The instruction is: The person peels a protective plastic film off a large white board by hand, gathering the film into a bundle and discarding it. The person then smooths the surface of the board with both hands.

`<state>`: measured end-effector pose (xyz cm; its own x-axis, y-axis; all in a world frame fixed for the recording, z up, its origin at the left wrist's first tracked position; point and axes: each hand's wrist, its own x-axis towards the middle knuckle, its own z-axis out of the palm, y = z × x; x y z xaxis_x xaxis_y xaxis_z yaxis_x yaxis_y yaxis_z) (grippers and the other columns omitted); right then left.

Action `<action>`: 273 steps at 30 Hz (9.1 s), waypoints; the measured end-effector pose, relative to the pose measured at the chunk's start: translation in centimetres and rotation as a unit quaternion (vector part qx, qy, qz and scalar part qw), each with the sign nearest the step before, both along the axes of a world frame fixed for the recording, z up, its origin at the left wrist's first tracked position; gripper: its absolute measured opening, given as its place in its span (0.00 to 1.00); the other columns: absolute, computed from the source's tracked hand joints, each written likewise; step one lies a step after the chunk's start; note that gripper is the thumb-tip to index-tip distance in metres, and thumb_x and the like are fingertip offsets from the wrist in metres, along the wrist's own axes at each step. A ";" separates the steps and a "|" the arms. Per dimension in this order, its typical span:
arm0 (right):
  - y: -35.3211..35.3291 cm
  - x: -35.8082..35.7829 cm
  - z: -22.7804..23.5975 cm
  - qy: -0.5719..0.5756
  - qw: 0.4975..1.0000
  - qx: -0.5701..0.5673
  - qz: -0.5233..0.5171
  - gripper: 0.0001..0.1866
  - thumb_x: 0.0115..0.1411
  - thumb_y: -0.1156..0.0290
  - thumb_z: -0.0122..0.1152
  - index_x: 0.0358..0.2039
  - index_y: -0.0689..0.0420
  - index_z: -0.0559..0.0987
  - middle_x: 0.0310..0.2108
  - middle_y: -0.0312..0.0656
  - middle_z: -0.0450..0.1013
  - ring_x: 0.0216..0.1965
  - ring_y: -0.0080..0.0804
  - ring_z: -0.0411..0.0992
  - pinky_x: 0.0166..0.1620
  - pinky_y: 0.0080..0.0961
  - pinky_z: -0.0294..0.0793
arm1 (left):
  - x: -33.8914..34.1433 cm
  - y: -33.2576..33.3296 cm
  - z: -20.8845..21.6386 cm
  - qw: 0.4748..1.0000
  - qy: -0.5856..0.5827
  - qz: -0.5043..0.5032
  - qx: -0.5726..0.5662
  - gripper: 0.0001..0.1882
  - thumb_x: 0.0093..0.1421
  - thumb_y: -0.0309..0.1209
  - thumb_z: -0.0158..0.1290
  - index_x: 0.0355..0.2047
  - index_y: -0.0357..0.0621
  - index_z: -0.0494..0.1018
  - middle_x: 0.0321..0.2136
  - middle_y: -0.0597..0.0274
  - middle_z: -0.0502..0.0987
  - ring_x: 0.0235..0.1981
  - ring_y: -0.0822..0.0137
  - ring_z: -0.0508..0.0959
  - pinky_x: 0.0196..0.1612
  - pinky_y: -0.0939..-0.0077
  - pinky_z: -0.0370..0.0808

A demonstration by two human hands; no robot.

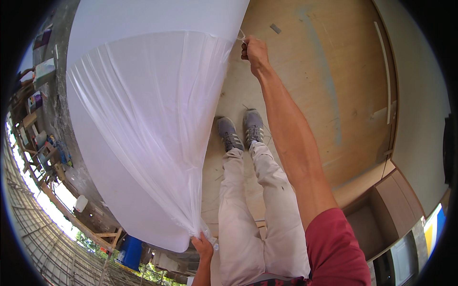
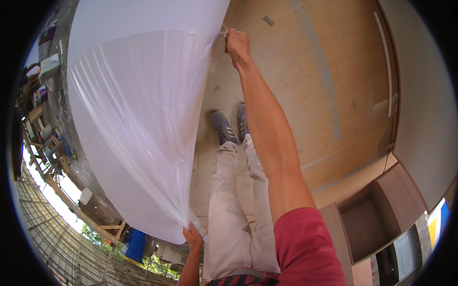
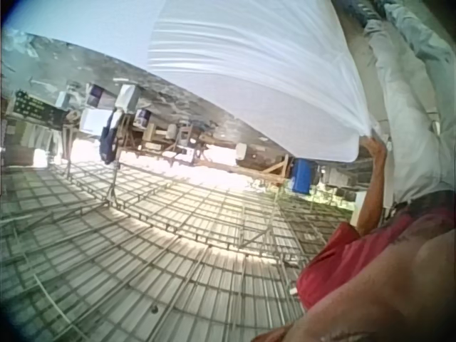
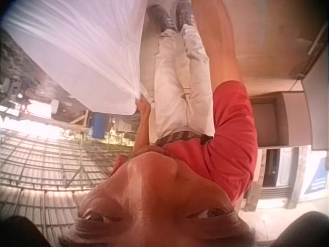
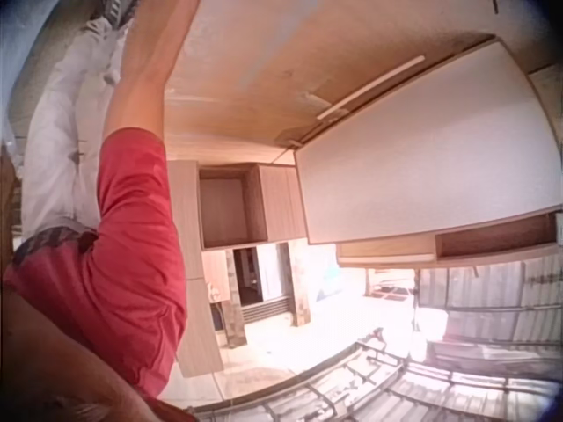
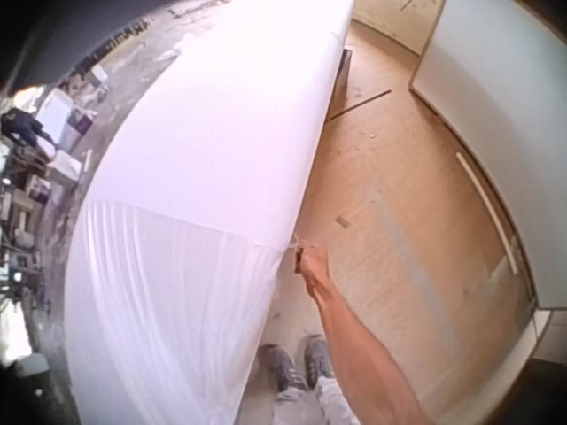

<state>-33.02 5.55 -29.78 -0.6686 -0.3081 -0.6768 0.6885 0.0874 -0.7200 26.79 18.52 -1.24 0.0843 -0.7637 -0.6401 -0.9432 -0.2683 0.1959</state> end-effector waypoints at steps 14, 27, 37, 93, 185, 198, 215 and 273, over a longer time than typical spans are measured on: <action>-1.6 1.8 0.6 0.174 0.982 0.029 -0.071 0.13 0.66 0.65 0.62 0.33 0.63 0.79 0.24 0.35 0.74 0.23 0.21 0.70 0.29 0.21 0.74 | -1.2 0.8 -0.8 0.999 0.031 0.032 -0.030 0.18 0.69 0.29 0.48 0.45 0.18 0.72 0.40 0.32 0.78 0.42 0.46 0.79 0.45 0.57 0.73; 1.2 9.9 1.8 0.072 0.982 0.125 -0.123 0.11 0.66 0.70 0.55 0.35 0.67 0.78 0.29 0.45 0.78 0.29 0.26 0.76 0.32 0.25 0.76 | -1.0 0.9 -0.3 0.998 0.015 -0.008 -0.058 0.17 0.69 0.29 0.48 0.43 0.18 0.73 0.36 0.34 0.79 0.40 0.47 0.79 0.43 0.56 0.73; 2.4 9.5 3.3 0.057 0.962 -0.066 -0.259 0.07 0.62 0.82 0.51 0.39 0.67 0.76 0.33 0.47 0.78 0.31 0.29 0.79 0.31 0.20 0.76 | 7.0 2.1 2.2 0.995 -0.048 0.003 -0.089 0.21 0.70 0.36 0.50 0.48 0.24 0.71 0.43 0.39 0.75 0.47 0.52 0.76 0.49 0.61 0.73; 14.6 21.9 9.4 0.014 0.998 0.031 0.062 0.32 0.67 0.38 0.51 0.38 0.59 0.81 0.34 0.42 0.78 0.31 0.25 0.73 0.37 0.30 0.74 | 1.8 -5.8 5.0 0.987 0.118 -0.081 0.069 0.19 0.71 0.37 0.49 0.38 0.26 0.76 0.33 0.46 0.79 0.36 0.61 0.77 0.41 0.64 0.73; 8.8 56.9 25.6 0.200 0.970 0.028 0.134 0.13 0.70 0.65 0.48 0.37 0.65 0.67 0.20 0.62 0.73 0.24 0.67 0.72 0.31 0.57 0.69 | -2.8 -18.5 -3.6 0.945 0.312 -0.066 -0.073 0.59 0.59 0.60 0.51 0.71 0.24 0.38 0.72 0.36 0.45 0.74 0.46 0.46 0.73 0.60 0.43; 8.7 64.4 26.7 0.179 0.977 0.033 0.109 0.10 0.70 0.70 0.48 0.38 0.64 0.64 0.21 0.61 0.71 0.24 0.66 0.70 0.30 0.54 0.67 | -8.5 -15.3 -3.7 0.939 -0.001 -0.304 -0.163 0.58 0.52 0.51 0.66 0.61 0.11 0.48 0.50 0.22 0.72 0.55 0.35 0.75 0.61 0.55 0.71; 14.1 73.7 22.6 0.039 0.987 -0.153 -0.037 0.15 0.66 0.66 0.59 0.47 0.64 0.76 0.41 0.49 0.78 0.36 0.40 0.76 0.39 0.33 0.77 | 2.5 -12.0 -3.6 0.919 0.190 -0.278 -0.203 0.23 0.64 0.39 0.57 0.42 0.25 0.69 0.34 0.38 0.78 0.36 0.47 0.80 0.44 0.55 0.74; 5.6 27.1 3.1 0.212 0.957 -0.078 -0.181 0.11 0.69 0.67 0.49 0.37 0.63 0.72 0.38 0.42 0.75 0.40 0.28 0.75 0.41 0.29 0.73 | 5.6 -14.2 -9.2 0.986 0.077 -0.034 0.141 0.16 0.54 0.36 0.69 0.24 0.33 0.78 0.17 0.60 0.77 0.12 0.71 0.75 0.12 0.78 0.64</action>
